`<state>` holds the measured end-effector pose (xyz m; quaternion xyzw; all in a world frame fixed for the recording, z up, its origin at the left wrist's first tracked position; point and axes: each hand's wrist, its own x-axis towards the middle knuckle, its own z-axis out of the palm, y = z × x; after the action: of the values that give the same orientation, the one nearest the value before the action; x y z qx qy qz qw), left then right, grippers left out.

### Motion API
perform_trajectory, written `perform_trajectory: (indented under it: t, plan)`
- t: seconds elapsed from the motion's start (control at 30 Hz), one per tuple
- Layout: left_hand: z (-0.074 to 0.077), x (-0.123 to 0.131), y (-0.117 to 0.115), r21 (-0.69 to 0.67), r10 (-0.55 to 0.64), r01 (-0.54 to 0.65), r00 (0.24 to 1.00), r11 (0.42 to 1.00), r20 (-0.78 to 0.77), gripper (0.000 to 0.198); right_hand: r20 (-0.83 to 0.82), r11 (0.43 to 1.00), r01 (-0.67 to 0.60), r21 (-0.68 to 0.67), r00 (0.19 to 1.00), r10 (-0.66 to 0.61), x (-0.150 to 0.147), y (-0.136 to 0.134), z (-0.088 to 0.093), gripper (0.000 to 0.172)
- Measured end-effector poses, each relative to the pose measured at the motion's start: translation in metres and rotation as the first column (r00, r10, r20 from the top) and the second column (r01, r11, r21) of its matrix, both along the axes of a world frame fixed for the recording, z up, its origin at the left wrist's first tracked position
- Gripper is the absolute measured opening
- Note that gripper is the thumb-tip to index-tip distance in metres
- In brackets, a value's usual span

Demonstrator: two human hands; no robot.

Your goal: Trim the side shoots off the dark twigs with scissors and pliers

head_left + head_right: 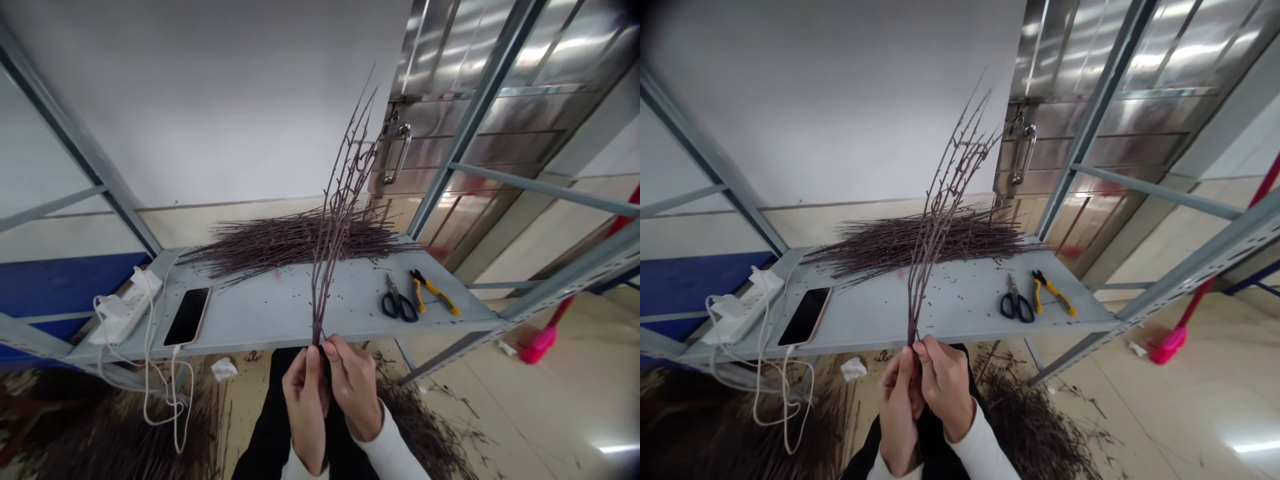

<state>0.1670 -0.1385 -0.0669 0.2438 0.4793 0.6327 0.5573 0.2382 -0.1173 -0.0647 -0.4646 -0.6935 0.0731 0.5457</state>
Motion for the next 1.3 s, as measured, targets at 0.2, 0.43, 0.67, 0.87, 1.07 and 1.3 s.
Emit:
perform_trajectory:
  t: [0.2,0.43,0.67,0.87,1.07,1.3]
  plan:
    - [-0.001,-0.002,-0.009,0.043,-0.074,0.073,0.997,0.996,0.022,0.056,-0.073,1.0,-0.024,0.01,0.997,0.025,-0.002,-0.013,0.012,0.037]
    - [0.013,-0.026,-0.002,0.076,-0.207,0.212,0.976,0.974,-0.072,0.056,-0.119,0.992,-0.108,-0.065,0.988,0.099,-0.001,-0.003,0.018,0.036]
    - [0.0,-0.035,0.002,0.001,-0.336,0.337,0.94,0.942,-0.053,0.057,-0.158,0.976,-0.159,-0.147,0.978,0.135,0.01,0.006,0.012,0.025]
    - [-0.008,-0.041,0.008,-0.027,-0.337,0.337,0.941,0.941,0.024,0.057,-0.11,0.971,-0.053,-0.232,0.994,0.028,0.056,0.024,-0.039,0.036]
    - [-0.011,-0.047,0.014,-0.04,-0.3,0.302,0.952,0.952,0.053,0.06,0.249,0.716,0.66,-0.225,0.75,-0.613,0.188,0.074,-0.111,0.044]
    - [-0.017,-0.038,0.015,-0.056,-0.187,0.19,0.981,0.98,0.057,0.058,0.436,0.488,0.799,-0.353,0.601,-0.67,0.263,0.112,-0.126,0.064]
